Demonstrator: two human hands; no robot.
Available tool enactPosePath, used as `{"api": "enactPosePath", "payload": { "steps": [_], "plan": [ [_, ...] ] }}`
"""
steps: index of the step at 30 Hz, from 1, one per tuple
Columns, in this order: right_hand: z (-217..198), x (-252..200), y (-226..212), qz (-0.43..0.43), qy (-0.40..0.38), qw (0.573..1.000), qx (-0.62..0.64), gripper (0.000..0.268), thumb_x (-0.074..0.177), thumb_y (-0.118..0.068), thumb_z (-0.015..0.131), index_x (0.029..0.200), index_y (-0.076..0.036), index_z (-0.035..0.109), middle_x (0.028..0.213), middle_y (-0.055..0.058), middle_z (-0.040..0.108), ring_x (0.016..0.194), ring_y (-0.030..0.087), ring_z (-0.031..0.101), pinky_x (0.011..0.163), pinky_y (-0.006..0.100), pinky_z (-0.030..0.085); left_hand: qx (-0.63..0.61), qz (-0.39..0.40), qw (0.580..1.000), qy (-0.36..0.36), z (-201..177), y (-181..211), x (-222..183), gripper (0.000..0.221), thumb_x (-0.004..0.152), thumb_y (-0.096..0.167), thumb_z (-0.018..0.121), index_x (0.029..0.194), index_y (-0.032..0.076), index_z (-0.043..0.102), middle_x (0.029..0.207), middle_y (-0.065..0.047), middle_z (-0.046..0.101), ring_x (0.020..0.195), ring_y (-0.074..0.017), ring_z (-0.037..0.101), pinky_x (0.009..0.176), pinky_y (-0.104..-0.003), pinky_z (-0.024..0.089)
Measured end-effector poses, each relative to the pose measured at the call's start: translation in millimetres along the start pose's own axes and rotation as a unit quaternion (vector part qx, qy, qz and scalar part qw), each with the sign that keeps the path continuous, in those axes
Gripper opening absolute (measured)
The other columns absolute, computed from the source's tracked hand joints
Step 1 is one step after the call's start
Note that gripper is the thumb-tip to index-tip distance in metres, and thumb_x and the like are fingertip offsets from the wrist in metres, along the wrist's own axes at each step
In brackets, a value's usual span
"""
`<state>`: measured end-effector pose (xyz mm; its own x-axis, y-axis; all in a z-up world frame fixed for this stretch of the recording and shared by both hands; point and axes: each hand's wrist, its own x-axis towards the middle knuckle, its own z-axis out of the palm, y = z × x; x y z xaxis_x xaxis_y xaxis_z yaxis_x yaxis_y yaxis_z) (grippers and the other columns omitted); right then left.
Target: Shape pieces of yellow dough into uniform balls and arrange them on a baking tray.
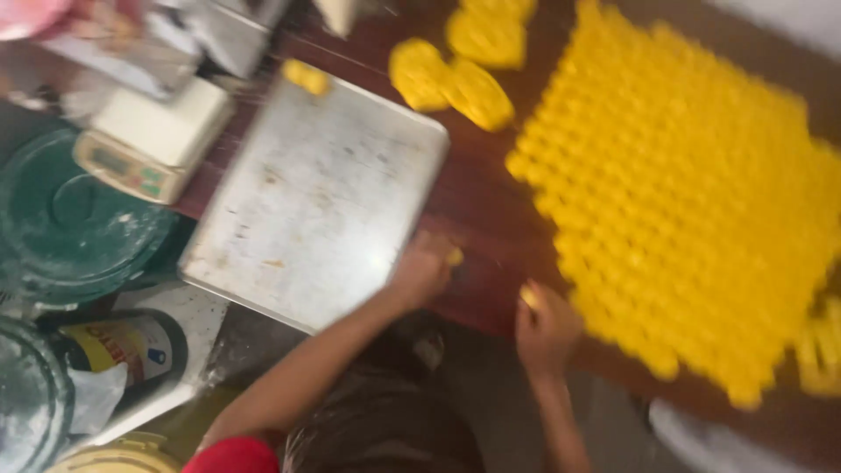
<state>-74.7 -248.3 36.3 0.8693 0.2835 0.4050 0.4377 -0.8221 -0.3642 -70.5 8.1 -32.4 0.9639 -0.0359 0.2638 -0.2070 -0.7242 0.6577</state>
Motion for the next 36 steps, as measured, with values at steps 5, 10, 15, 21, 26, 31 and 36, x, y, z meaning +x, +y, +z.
{"api": "enactPosePath", "payload": {
  "steps": [5, 10, 15, 21, 26, 31, 36],
  "plan": [
    [64, 8, -25, 0.401, 0.047, 0.787, 0.467, 0.042, 0.094, -0.01, 0.066, 0.134, 0.002, 0.064, 0.118, 0.015, 0.07, 0.095, 0.024, 0.069, 0.079, 0.035, 0.058, -0.311, -0.263, 0.913, 0.011, -77, 3, 3, 0.04, 0.092, 0.029, 0.072, 0.127, 0.01, 0.072, 0.109, -0.012, 0.073, 0.096, -0.0246, 0.065, 0.082, -0.037, 0.053],
    [143, 121, -160, 0.392, -0.057, 0.687, 0.609, 0.049, 0.089, -0.006, 0.066, 0.137, 0.0, 0.061, 0.119, 0.014, 0.07, 0.096, 0.019, 0.071, 0.073, 0.031, 0.057, -0.511, -0.437, 0.739, 0.046, -162, -85, -12, 0.039, 0.093, 0.028, 0.07, 0.127, 0.011, 0.071, 0.11, 0.0, 0.074, 0.094, -0.0079, 0.066, 0.072, -0.027, 0.056],
    [227, 243, -239, -0.015, 0.005, 0.985, 0.172, 0.039, 0.088, -0.007, 0.079, 0.125, -0.001, 0.067, 0.121, 0.015, 0.067, 0.111, 0.031, 0.066, 0.095, 0.039, 0.055, -0.332, -0.363, 0.865, 0.098, -255, -139, 18, 0.047, 0.087, 0.015, 0.078, 0.132, 0.007, 0.065, 0.113, -0.003, 0.074, 0.091, -0.0139, 0.067, 0.076, -0.029, 0.057],
    [263, 263, -256, 0.013, -0.021, 0.995, 0.1, 0.046, 0.088, -0.019, 0.086, 0.128, -0.007, 0.066, 0.114, 0.01, 0.068, 0.104, 0.027, 0.065, 0.095, 0.043, 0.051, -0.085, -0.099, 0.981, 0.142, -285, -164, 89, 0.045, 0.089, 0.013, 0.081, 0.13, 0.006, 0.065, 0.122, -0.014, 0.071, 0.111, -0.033, 0.065, 0.097, -0.043, 0.053],
    [223, 226, -243, 0.053, -0.003, 0.993, 0.105, 0.077, 0.084, -0.021, 0.085, 0.148, 0.001, 0.048, 0.132, 0.017, 0.066, 0.101, 0.023, 0.066, 0.089, 0.043, 0.051, -0.107, -0.001, 0.986, 0.13, -247, -172, 151, 0.044, 0.091, 0.015, 0.08, 0.132, 0.011, 0.066, 0.123, -0.011, 0.072, 0.12, -0.0315, 0.065, 0.11, -0.051, 0.042],
    [198, 182, -227, 0.217, -0.007, 0.964, 0.151, 0.075, 0.085, -0.02, 0.084, 0.148, 0.001, 0.048, 0.133, 0.017, 0.066, 0.098, 0.024, 0.067, 0.086, 0.038, 0.056, -0.018, 0.047, 0.998, 0.025, -198, -191, 170, 0.053, 0.086, 0.019, 0.078, 0.137, 0.016, 0.064, 0.121, -0.007, 0.074, 0.126, -0.0353, 0.058, 0.119, -0.064, 0.02],
    [216, 230, -235, 0.12, 0.015, 0.976, 0.18, 0.061, 0.087, -0.012, 0.081, 0.141, 0.0, 0.055, 0.128, 0.016, 0.064, 0.101, 0.026, 0.067, 0.086, 0.037, 0.057, 0.023, 0.081, 0.996, 0.024, -230, -198, 169, 0.068, 0.08, 0.028, 0.078, 0.143, 0.009, 0.059, 0.135, -0.016, 0.064, 0.134, -0.0418, 0.047, 0.116, -0.068, 0.014]
  ]
}}
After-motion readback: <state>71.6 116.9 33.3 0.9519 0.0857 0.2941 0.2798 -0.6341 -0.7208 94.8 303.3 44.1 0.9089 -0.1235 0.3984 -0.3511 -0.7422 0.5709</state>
